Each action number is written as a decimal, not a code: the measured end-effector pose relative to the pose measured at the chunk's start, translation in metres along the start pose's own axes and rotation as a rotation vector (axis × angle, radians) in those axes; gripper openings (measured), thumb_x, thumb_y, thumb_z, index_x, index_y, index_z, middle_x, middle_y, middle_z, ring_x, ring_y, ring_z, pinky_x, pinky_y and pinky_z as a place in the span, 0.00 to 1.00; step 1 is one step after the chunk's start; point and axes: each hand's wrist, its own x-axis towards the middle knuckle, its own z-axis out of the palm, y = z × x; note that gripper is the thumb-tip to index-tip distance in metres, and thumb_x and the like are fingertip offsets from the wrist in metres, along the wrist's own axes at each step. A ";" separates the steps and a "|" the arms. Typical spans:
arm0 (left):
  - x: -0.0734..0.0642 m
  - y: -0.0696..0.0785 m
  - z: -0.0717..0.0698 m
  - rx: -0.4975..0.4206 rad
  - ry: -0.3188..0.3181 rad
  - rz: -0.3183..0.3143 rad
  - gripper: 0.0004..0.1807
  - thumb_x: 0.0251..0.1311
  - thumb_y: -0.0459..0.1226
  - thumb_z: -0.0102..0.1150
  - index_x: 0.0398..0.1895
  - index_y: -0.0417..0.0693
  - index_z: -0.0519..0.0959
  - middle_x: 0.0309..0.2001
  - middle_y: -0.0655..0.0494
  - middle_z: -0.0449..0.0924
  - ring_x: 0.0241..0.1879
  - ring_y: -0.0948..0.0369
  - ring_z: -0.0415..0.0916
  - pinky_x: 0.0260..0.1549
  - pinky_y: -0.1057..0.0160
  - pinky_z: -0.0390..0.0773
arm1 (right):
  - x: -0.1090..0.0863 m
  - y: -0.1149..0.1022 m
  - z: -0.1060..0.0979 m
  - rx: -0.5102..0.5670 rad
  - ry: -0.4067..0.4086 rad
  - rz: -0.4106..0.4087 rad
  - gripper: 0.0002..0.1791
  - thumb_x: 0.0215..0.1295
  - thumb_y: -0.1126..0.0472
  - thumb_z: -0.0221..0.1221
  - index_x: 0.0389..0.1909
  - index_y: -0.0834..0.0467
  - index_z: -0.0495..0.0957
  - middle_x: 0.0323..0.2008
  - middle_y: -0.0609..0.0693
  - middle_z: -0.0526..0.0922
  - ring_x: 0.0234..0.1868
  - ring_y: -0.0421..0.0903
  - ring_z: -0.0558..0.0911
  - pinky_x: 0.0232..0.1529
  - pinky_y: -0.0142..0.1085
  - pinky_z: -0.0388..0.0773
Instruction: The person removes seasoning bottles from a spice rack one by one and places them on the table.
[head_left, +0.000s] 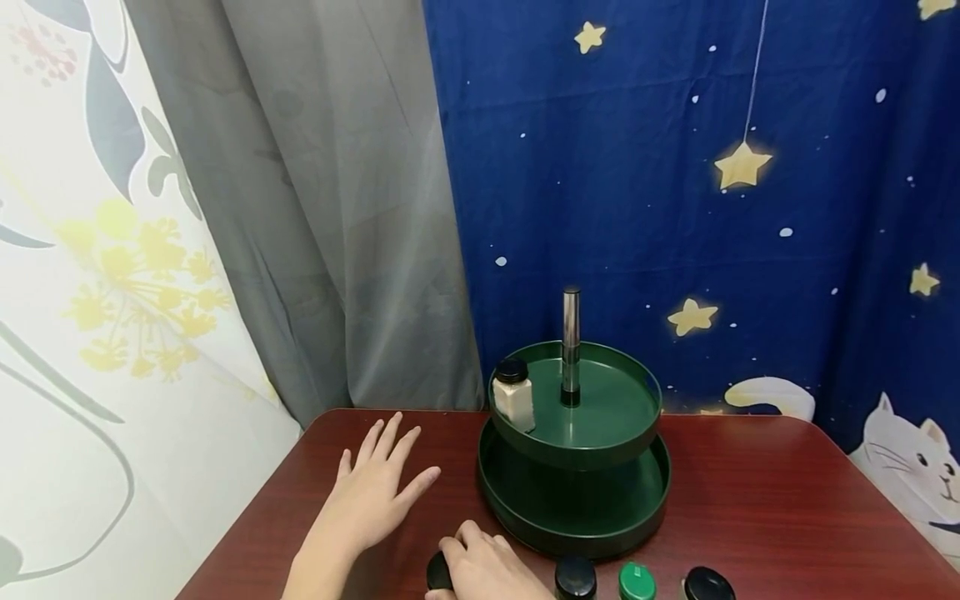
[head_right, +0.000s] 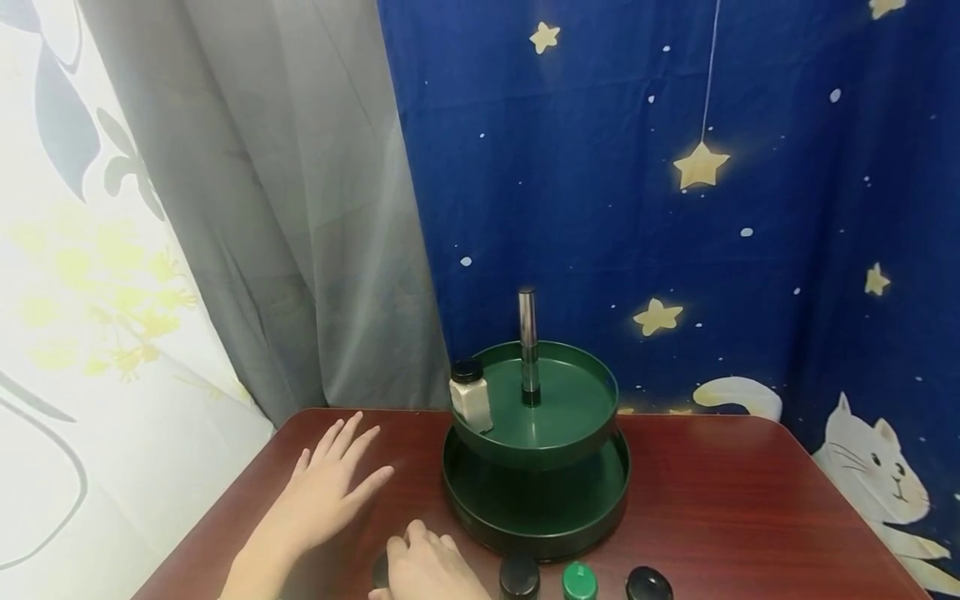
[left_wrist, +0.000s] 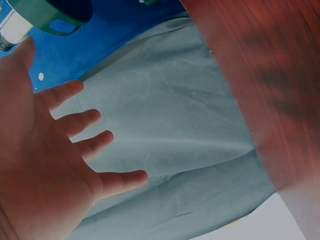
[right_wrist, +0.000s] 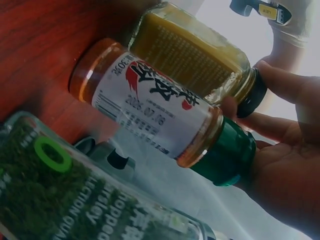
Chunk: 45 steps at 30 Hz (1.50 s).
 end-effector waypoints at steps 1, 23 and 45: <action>0.000 0.000 0.000 -0.004 0.000 0.000 0.48 0.71 0.76 0.38 0.84 0.59 0.64 0.88 0.50 0.50 0.87 0.42 0.45 0.73 0.18 0.49 | 0.000 0.000 0.000 -0.011 -0.001 0.002 0.26 0.75 0.40 0.63 0.61 0.54 0.84 0.45 0.46 0.80 0.37 0.38 0.77 0.44 0.34 0.83; -0.006 -0.007 0.000 0.001 0.015 0.013 0.45 0.74 0.73 0.37 0.83 0.58 0.65 0.87 0.50 0.52 0.86 0.42 0.47 0.73 0.19 0.52 | -0.009 -0.008 -0.025 -0.095 -0.031 0.023 0.25 0.72 0.39 0.65 0.63 0.48 0.83 0.51 0.42 0.82 0.46 0.38 0.79 0.50 0.37 0.82; -0.010 -0.009 -0.006 0.030 0.094 0.055 0.39 0.76 0.67 0.48 0.79 0.55 0.71 0.85 0.50 0.59 0.84 0.41 0.54 0.73 0.23 0.59 | -0.046 -0.005 -0.104 -0.135 0.293 -0.076 0.24 0.75 0.46 0.65 0.64 0.53 0.82 0.57 0.48 0.81 0.51 0.43 0.83 0.54 0.43 0.85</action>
